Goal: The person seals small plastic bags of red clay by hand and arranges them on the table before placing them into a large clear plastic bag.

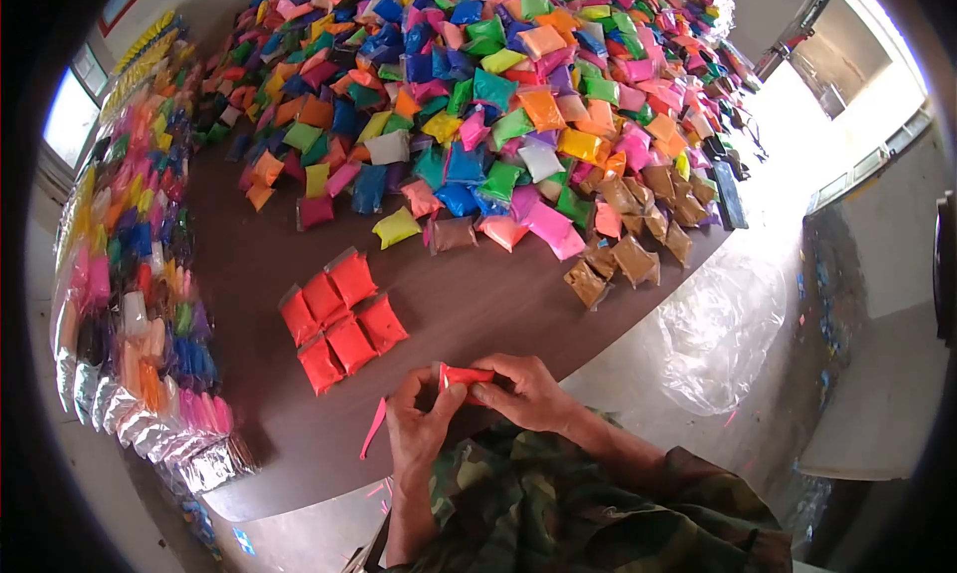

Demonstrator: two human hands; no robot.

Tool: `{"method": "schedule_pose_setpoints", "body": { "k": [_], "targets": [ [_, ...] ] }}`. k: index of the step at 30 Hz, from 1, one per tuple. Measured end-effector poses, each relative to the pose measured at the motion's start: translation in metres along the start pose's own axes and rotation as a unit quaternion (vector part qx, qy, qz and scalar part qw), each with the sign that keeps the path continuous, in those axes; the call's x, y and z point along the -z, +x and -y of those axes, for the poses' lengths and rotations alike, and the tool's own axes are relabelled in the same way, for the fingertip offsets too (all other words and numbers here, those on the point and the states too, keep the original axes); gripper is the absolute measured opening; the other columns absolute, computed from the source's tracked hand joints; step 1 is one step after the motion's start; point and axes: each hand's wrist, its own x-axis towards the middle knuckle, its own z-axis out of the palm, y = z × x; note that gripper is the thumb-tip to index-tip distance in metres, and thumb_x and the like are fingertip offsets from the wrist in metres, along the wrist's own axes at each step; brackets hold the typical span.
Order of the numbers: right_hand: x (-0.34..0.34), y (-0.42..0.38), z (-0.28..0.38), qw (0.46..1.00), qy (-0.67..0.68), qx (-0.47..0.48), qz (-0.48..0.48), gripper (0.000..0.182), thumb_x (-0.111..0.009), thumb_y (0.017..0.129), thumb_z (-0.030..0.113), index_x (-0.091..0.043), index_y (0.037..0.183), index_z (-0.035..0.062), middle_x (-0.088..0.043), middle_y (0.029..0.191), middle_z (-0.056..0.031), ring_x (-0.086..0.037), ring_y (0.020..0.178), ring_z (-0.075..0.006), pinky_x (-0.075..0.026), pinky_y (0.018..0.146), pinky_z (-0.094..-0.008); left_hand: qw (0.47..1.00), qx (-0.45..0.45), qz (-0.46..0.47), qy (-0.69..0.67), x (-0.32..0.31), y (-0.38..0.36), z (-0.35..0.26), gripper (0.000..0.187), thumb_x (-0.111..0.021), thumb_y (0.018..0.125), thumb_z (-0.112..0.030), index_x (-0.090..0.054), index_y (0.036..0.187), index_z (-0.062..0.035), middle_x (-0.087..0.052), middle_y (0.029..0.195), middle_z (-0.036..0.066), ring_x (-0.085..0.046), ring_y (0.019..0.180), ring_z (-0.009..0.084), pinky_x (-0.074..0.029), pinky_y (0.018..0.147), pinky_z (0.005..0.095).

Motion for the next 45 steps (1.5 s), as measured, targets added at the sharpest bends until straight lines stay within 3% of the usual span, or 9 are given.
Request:
{"method": "schedule_pose_setpoints", "body": {
  "k": [1,4,9,19,25,28,33,37,45],
  "targets": [
    [0.000,0.000,0.001,1.000,0.009,-0.010,0.000,0.028,-0.070,0.099,0.009,-0.069,0.126,0.0007,-0.073,0.099,-0.0063,-0.065,0.087,-0.0063,-0.055,0.071,-0.0274,1.000,0.000,0.006,0.006,0.001,0.001,-0.001,0.016,-0.077,0.094,-0.014,-0.071,0.098,0.0007,-0.068,0.082,-0.001,-0.057,0.073,0.0051,-0.046,0.067,0.0233],
    [-0.003,0.000,-0.001,0.999,0.002,0.008,-0.038,0.027,-0.072,0.098,0.017,-0.069,0.119,0.0006,-0.073,0.095,-0.0126,-0.069,0.080,-0.0146,-0.055,0.069,-0.0322,1.000,0.014,0.010,0.004,0.002,0.002,-0.001,0.017,-0.078,0.093,-0.015,-0.071,0.096,0.0002,-0.067,0.078,-0.002,-0.055,0.070,0.0043,-0.044,0.064,0.0231],
    [-0.001,0.001,0.010,0.999,-0.020,0.018,-0.024,0.027,-0.072,0.098,0.018,-0.068,0.119,0.0013,-0.072,0.091,-0.0143,-0.071,0.077,-0.0200,-0.054,0.068,-0.0351,1.000,0.015,-0.028,0.004,0.002,0.004,0.017,0.017,-0.079,0.092,-0.017,-0.071,0.091,-0.0014,-0.063,0.069,-0.005,-0.051,0.063,0.0035,-0.040,0.059,0.0223],
    [-0.002,0.001,0.003,0.998,0.036,0.005,-0.051,0.025,-0.073,0.097,0.020,-0.067,0.112,0.0008,-0.068,0.086,-0.0174,-0.069,0.074,-0.0282,-0.053,0.068,-0.0387,0.999,0.029,-0.018,-0.009,-0.008,0.001,-0.004,0.023,-0.081,0.091,-0.019,-0.072,0.097,0.0007,-0.066,0.075,-0.003,-0.054,0.069,0.0047,-0.043,0.064,0.0245],
    [0.001,0.002,0.008,0.998,-0.045,0.038,-0.026,0.024,-0.073,0.098,0.020,-0.067,0.111,0.0005,-0.069,0.090,-0.0200,-0.072,0.078,-0.0334,-0.053,0.067,-0.0399,1.000,0.000,-0.027,-0.002,-0.005,0.004,0.009,0.020,-0.081,0.091,-0.018,-0.069,0.091,-0.0012,-0.065,0.074,-0.004,-0.052,0.066,0.0043,-0.041,0.061,0.0236],
    [0.001,0.000,0.005,0.999,-0.005,0.033,-0.030,0.025,-0.073,0.098,0.019,-0.067,0.113,0.0000,-0.070,0.093,-0.0216,-0.073,0.080,-0.0322,-0.053,0.068,-0.0396,1.000,-0.004,-0.021,0.006,-0.004,0.002,0.009,0.021,-0.080,0.092,-0.019,-0.068,0.090,-0.0017,-0.065,0.075,-0.004,-0.051,0.066,0.0042,-0.040,0.061,0.0234],
    [0.000,-0.002,-0.001,0.998,0.034,0.020,-0.053,0.026,-0.072,0.099,0.017,-0.068,0.117,-0.0010,-0.071,0.093,-0.0191,-0.074,0.082,-0.0223,-0.056,0.071,-0.0375,0.999,0.032,-0.022,-0.014,-0.010,-0.002,-0.003,0.025,-0.080,0.093,-0.023,-0.069,0.093,-0.0011,-0.064,0.078,-0.003,-0.052,0.070,0.0044,-0.042,0.064,0.0233],
    [-0.004,-0.003,-0.001,0.996,0.045,-0.029,-0.078,0.026,-0.071,0.100,0.018,-0.069,0.117,-0.0008,-0.072,0.091,-0.0150,-0.072,0.080,-0.0151,-0.057,0.069,-0.0334,0.991,0.048,-0.048,-0.117,-0.011,-0.004,-0.002,0.015,-0.076,0.096,-0.015,-0.073,0.099,-0.0005,-0.067,0.080,-0.002,-0.056,0.072,0.0047,-0.043,0.066,0.0221],
    [-0.003,-0.002,-0.005,0.998,0.020,-0.016,-0.058,0.028,-0.074,0.097,0.017,-0.069,0.119,-0.0004,-0.073,0.090,-0.0123,-0.068,0.072,-0.0111,-0.055,0.064,-0.0291,0.991,0.054,-0.050,-0.112,-0.008,0.001,0.008,0.016,-0.075,0.098,-0.015,-0.073,0.099,0.0012,-0.068,0.082,-0.003,-0.057,0.074,0.0043,-0.046,0.067,0.0226]
  ]
}}
